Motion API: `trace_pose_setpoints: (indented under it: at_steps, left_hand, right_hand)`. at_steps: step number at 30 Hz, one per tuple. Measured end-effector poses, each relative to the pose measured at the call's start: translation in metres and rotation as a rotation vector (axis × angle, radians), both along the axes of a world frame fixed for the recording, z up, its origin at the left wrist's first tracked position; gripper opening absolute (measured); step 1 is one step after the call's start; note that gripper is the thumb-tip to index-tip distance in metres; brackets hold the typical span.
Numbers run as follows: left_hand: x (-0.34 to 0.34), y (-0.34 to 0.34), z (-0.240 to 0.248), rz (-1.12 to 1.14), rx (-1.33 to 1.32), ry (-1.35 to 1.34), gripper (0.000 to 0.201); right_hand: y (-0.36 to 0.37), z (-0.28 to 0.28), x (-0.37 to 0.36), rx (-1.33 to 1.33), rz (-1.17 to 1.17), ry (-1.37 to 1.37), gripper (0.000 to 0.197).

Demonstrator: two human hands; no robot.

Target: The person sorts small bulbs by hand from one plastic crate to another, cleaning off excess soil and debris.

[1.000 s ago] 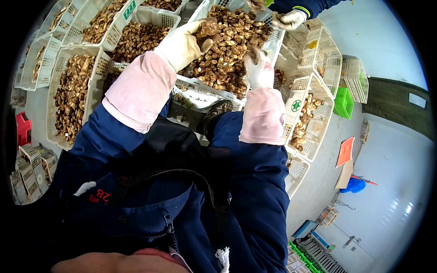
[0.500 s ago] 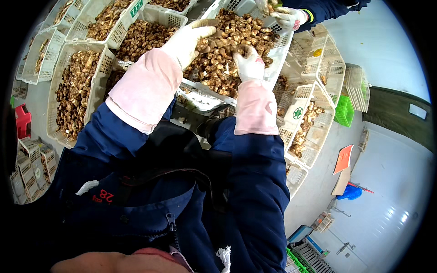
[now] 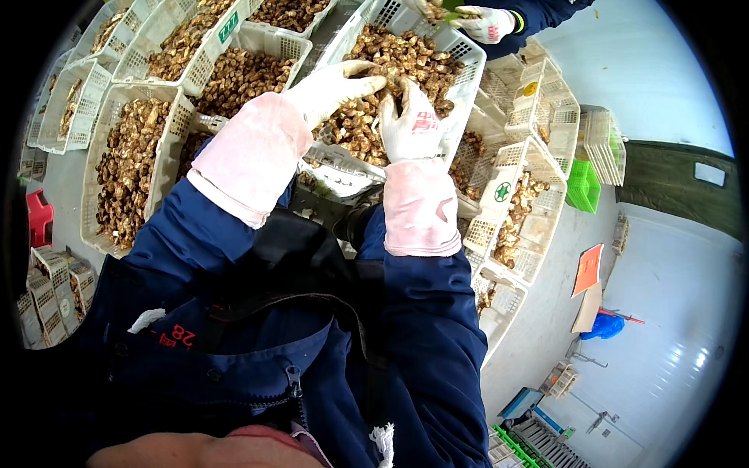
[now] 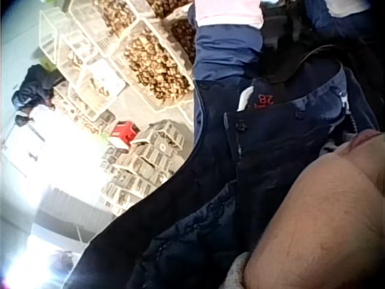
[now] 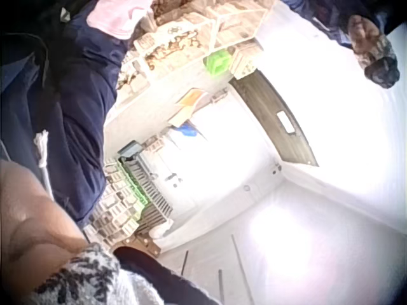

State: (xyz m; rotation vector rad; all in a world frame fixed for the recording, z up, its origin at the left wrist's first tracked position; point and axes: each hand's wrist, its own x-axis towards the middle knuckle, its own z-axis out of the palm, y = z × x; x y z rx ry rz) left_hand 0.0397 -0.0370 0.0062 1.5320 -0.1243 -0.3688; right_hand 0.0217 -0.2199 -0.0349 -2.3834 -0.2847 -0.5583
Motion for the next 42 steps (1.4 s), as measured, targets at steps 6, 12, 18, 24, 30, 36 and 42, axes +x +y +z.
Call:
trace_pose_setpoints:
  at_steps: [6, 12, 18, 24, 30, 36, 42]
  left_hand:
    - [0.001, -0.003, -0.015, 0.074, -0.357, 0.150, 0.042]
    - [0.003, 0.010, -0.006, 0.244, -0.456, 0.086, 0.033]
    - [-0.007, 0.015, 0.005, 0.226, -0.727, 0.255, 0.032]
    - [-0.003, 0.025, 0.004, 0.186, -0.477, 0.104, 0.028]
    - [0.010, 0.022, -0.003, 0.067, -0.063, 0.091, 0.037]
    - [0.001, 0.015, 0.007, -0.112, 0.052, 0.167, 0.038]
    - [0.016, 0.010, -0.029, -0.152, 0.064, 0.060, 0.036]
  right_hand:
    - [0.020, 0.014, -0.001, 0.203, 0.156, 0.055, 0.037]
    - [-0.013, -0.016, 0.025, 0.303, 0.093, 0.629, 0.049]
    - [0.019, -0.079, 0.020, -0.854, -0.003, 1.128, 0.069]
    - [0.017, -0.039, 0.039, -0.421, -0.113, 1.143, 0.057]
    - [-0.003, 0.017, 0.011, 0.573, 0.092, 0.392, 0.045]
    - [-0.004, 0.016, -0.001, 0.553, 0.188, 0.150, 0.053]
    - [-0.001, 0.035, -0.012, -0.120, 0.120, 0.001, 0.044]
